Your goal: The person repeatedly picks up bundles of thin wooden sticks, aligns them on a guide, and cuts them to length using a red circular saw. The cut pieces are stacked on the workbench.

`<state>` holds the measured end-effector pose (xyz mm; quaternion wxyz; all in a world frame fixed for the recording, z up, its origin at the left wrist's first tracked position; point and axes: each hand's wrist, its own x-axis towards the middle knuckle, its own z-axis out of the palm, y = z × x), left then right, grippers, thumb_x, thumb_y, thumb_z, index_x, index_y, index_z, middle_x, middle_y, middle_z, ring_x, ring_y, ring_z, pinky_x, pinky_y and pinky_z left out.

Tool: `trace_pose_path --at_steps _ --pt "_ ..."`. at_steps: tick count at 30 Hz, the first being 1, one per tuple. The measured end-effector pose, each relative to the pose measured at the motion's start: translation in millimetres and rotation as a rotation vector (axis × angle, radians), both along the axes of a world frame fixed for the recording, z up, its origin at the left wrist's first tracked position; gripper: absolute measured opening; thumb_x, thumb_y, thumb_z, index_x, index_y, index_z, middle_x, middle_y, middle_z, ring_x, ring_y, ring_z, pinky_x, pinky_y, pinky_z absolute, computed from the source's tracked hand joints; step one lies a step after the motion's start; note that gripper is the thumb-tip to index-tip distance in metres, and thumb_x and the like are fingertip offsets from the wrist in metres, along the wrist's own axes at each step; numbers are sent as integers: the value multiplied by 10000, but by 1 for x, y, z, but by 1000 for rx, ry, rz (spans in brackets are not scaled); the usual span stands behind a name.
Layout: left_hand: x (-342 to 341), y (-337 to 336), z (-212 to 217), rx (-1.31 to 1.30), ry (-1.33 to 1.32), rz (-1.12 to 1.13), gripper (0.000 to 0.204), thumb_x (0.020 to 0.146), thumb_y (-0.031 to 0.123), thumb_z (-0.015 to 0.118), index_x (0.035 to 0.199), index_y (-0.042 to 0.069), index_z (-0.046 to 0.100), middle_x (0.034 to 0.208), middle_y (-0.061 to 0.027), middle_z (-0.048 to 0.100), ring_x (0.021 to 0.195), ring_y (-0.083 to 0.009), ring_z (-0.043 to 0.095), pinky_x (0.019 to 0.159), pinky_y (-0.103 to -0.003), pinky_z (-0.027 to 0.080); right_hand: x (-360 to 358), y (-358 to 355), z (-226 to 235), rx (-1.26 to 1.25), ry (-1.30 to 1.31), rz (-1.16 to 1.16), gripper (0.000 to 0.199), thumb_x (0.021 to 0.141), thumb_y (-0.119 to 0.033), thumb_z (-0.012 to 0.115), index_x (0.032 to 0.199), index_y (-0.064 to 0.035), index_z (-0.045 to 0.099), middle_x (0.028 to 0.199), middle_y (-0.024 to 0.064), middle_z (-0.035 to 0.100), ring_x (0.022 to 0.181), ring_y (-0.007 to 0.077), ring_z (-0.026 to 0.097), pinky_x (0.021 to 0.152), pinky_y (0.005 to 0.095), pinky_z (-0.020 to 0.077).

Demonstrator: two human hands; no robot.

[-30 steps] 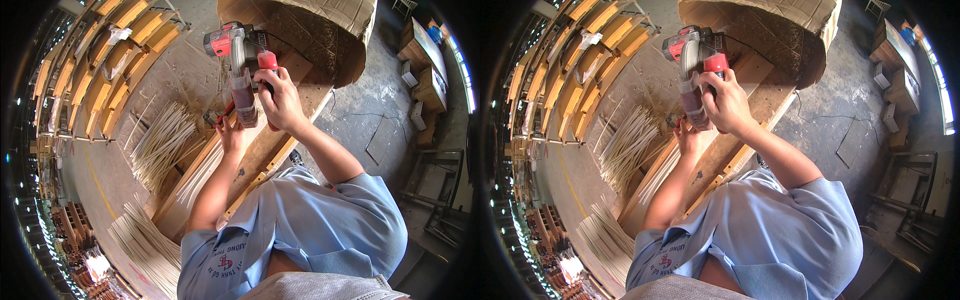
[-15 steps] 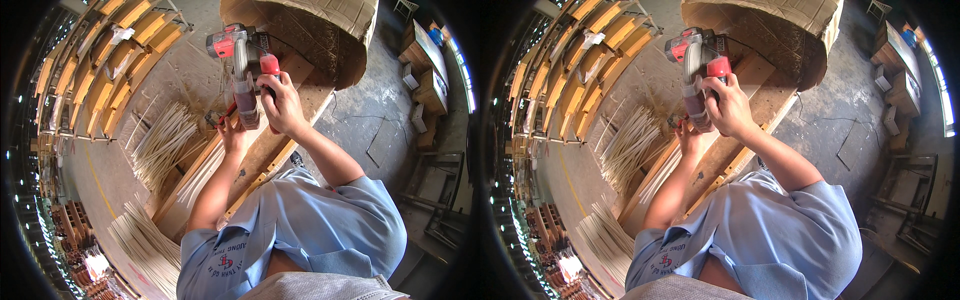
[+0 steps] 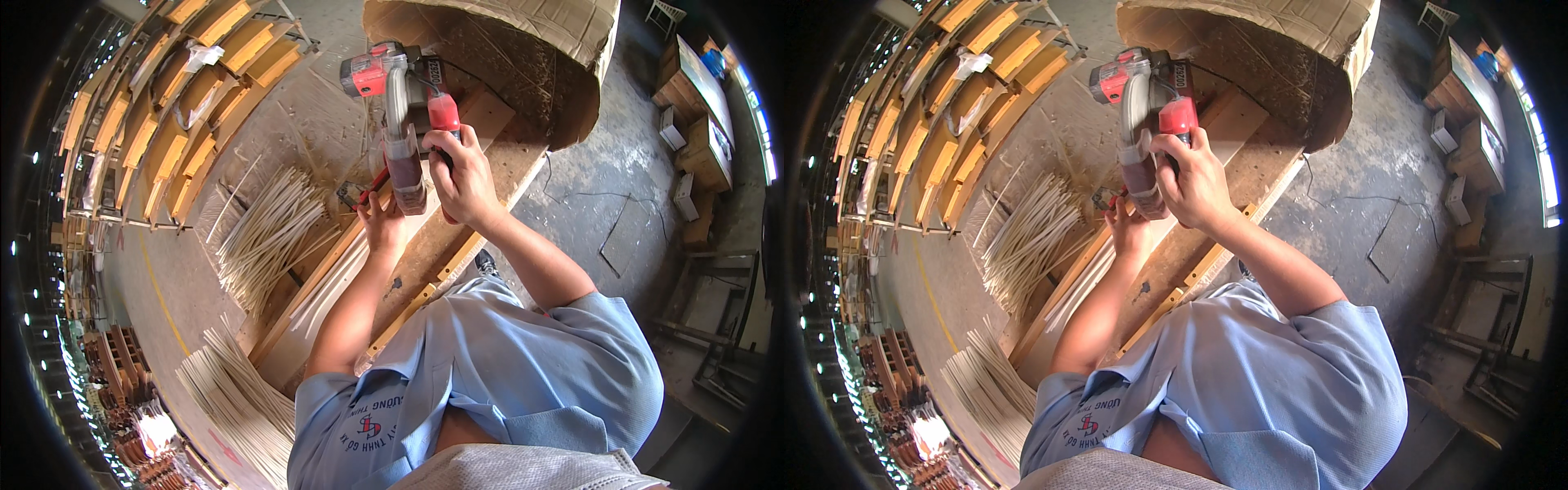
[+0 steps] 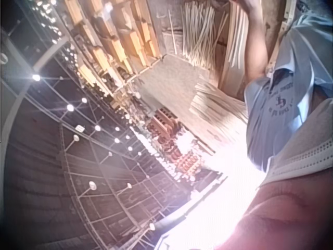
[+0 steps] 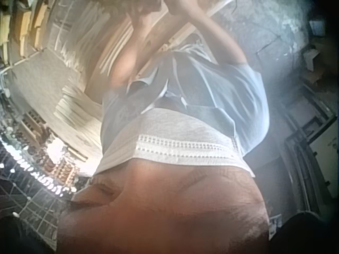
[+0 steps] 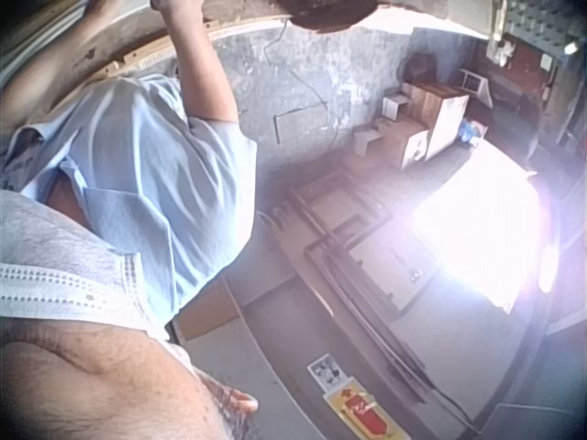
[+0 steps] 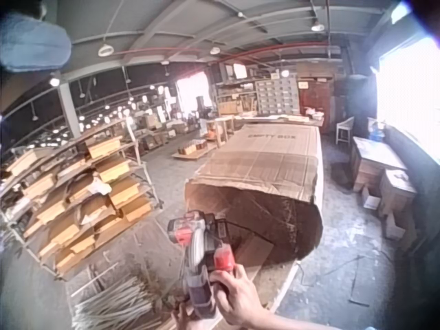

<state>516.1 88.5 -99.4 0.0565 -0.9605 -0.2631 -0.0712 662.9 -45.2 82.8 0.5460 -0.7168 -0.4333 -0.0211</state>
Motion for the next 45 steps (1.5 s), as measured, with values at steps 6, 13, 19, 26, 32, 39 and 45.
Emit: trace_pose_path --at_steps 6,13,19,26,32,39,45 --pt "1 2 -6 12 16 -4 509 935 323 666 1440 279 618 1469 106 622 1446 -451 372 1059 -812 301 -2 -5 -6 2 -7 19 266 913 -52 585 1168 -96 647 1150 220 570 1038 429 605 898 482 517" --pt "-1 7 -13 93 12 2 528 933 361 657 1455 306 609 1483 82 611 1458 -458 377 1066 -808 299 -11 -12 -22 -6 -14 27 296 913 -32 574 1194 -94 640 1169 223 568 1039 435 608 894 482 525" --pt "0 1 2 45 -11 -60 513 910 197 639 1420 138 631 1447 -7 625 1384 -445 473 1028 -745 354 9 -6 -13 -39 -54 60 280 945 -106 594 1217 -154 634 1193 246 551 1008 462 616 867 520 543" --pt "-3 4 9 -77 -75 -26 415 934 162 593 1330 131 710 1437 3 656 1424 -375 422 1109 -669 310 54 40 34 203 428 261 587 1060 -327 607 1548 -112 363 1191 123 635 971 221 665 832 351 579" --pt "-4 3 9 -120 -110 -16 409 947 146 575 1330 150 718 1449 16 658 1441 -379 414 1139 -681 293 78 58 49 344 522 133 588 1102 -364 567 1563 -48 383 1291 91 603 1034 178 669 930 332 565" --pt "2 -3 7 -84 -41 -8 481 932 128 591 1411 148 636 1500 27 616 1485 -397 389 1185 -694 220 5 20 -125 105 1342 -21 531 1068 -360 564 1423 26 477 1126 260 690 914 339 713 825 439 606" --pt "-14 3 9 -142 -275 -56 432 924 118 620 1354 89 651 1444 -61 645 1458 -410 422 1162 -656 291 -56 60 -155 -112 1671 59 442 1039 -304 586 1330 24 528 1121 211 694 935 304 702 829 422 584"
